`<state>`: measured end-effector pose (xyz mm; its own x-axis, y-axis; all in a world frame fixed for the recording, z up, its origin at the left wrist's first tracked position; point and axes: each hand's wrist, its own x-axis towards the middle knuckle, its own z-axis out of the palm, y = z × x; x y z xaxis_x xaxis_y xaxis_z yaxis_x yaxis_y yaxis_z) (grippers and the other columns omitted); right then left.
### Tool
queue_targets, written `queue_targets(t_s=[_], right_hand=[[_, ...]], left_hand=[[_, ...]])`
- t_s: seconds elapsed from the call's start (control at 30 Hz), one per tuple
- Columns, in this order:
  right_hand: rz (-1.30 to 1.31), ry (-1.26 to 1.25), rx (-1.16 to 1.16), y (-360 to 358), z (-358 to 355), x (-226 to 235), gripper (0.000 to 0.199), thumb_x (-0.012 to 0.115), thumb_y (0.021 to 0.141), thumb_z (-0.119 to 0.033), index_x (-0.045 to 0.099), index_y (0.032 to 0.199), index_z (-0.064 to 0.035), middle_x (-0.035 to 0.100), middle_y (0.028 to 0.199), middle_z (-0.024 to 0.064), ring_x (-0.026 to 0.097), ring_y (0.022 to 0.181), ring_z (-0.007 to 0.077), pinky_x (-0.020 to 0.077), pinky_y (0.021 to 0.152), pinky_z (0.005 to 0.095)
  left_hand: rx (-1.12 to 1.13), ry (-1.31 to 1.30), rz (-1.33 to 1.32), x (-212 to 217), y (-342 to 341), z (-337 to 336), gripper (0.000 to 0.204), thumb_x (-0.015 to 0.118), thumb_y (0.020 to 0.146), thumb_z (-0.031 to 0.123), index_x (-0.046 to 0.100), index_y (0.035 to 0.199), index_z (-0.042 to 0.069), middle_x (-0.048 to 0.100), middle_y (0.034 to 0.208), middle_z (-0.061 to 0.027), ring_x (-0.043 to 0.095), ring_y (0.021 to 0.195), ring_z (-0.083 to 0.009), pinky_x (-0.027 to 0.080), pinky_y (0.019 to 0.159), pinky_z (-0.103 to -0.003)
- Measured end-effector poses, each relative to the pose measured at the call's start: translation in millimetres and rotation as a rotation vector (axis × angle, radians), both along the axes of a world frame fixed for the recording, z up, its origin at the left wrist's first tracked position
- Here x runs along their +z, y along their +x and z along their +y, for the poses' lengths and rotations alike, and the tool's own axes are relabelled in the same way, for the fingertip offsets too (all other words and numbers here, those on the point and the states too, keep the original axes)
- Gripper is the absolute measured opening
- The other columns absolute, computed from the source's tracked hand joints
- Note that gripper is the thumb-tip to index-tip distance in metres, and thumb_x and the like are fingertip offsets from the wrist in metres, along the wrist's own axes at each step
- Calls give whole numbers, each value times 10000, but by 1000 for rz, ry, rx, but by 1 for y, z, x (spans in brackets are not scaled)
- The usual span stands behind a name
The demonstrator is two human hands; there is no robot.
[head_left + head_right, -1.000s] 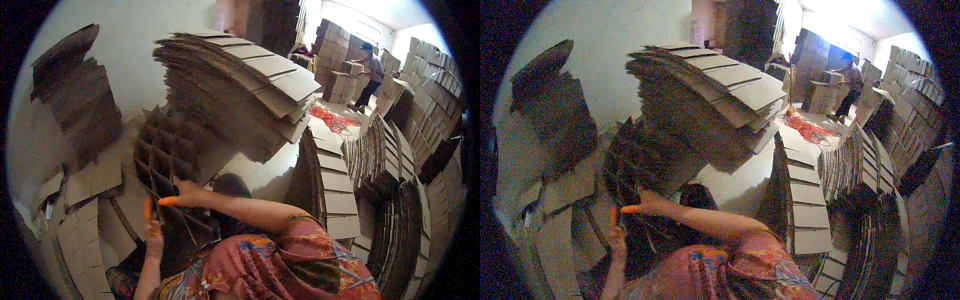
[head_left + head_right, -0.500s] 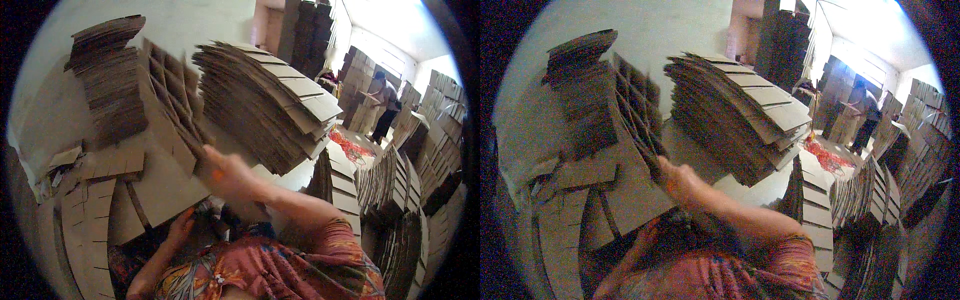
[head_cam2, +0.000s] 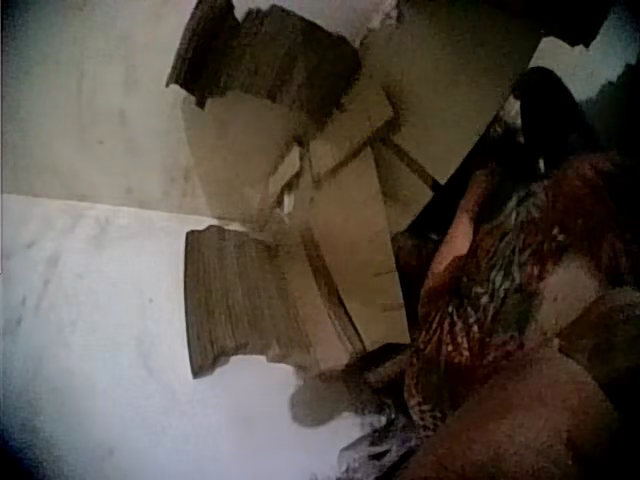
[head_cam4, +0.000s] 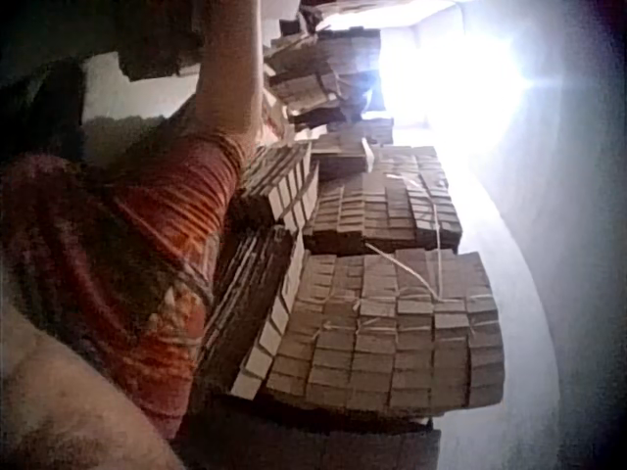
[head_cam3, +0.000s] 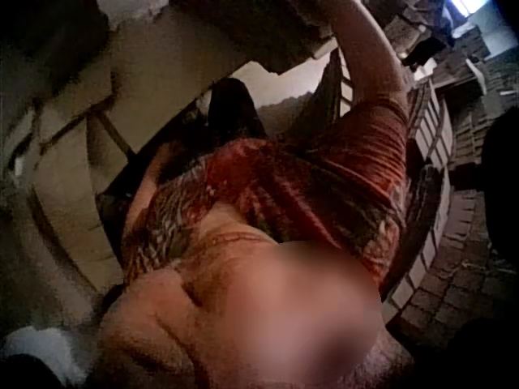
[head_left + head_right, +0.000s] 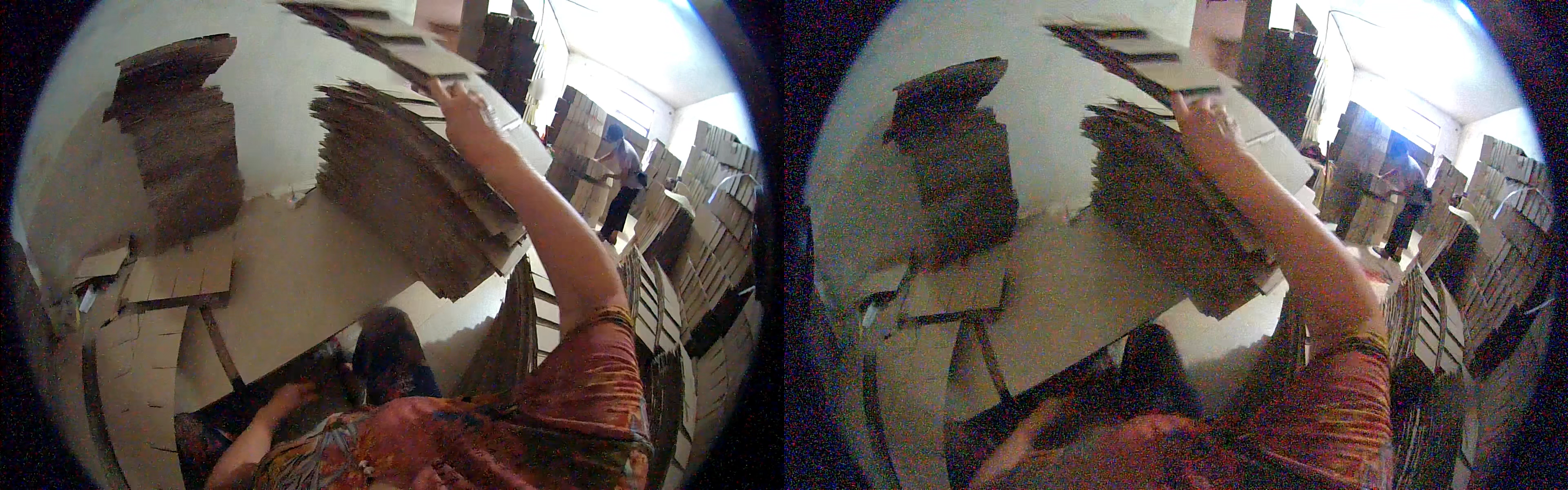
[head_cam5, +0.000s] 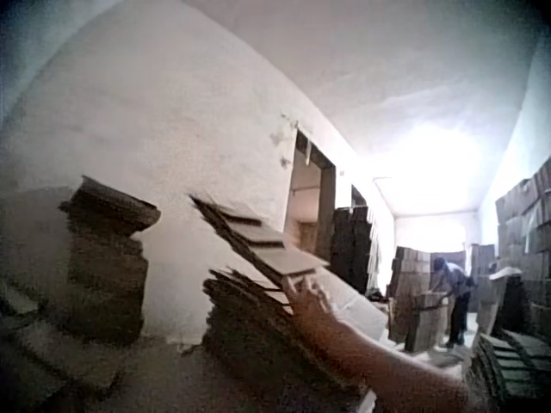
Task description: The person sits on the floor and uses an orange utility knife to cut large cardboard sheets into smaller rectangular pieces. The person repeatedly cuts along pre-scored lines, separates the pieces, and stacks them on the right side of the workspace.
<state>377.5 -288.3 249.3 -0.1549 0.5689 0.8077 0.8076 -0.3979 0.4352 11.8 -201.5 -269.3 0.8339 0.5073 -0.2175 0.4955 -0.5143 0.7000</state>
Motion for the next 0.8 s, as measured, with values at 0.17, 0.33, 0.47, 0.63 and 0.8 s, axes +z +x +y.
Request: queue_targets(t_s=[0.17,0.33,0.47,0.63,0.8], right_hand=[[143,-295,-264,104,81,-64,253,439,827,-109,503,1061,-36,597,876,218,594,831,382,482,684,503],[307,-309,-162,55,60,-67,227,428,846,-129,514,1049,-76,594,885,183,589,878,343,483,703,444],[392,-337,-223,43,41,-61,316,444,841,-142,473,1152,-98,570,984,184,551,957,340,455,761,434],[499,-344,-262,41,30,-56,440,481,823,-171,410,1252,-104,532,1081,204,500,1044,340,405,834,438],[456,-397,-271,33,22,-56,484,530,802,-232,411,1248,-86,495,1147,217,468,1079,366,385,857,468]], left_hand=[[-95,124,148,12,7,10,453,587,785,433,574,1101,109,603,1045,-129,581,948,-305,453,803,-400],[45,-11,236,28,-19,-3,479,611,768,440,565,1120,119,636,932,-136,617,861,-282,468,738,-386],[-16,64,233,13,-16,-4,509,618,768,423,544,1158,104,634,947,-145,613,878,-256,457,775,-365],[142,-160,111,44,-21,-24,535,649,758,368,521,1187,76,612,1027,-161,588,953,-237,435,840,-346],[123,-178,167,36,-18,-17,474,655,766,287,536,1164,58,581,1099,-159,551,1032,-249,420,879,-345]])
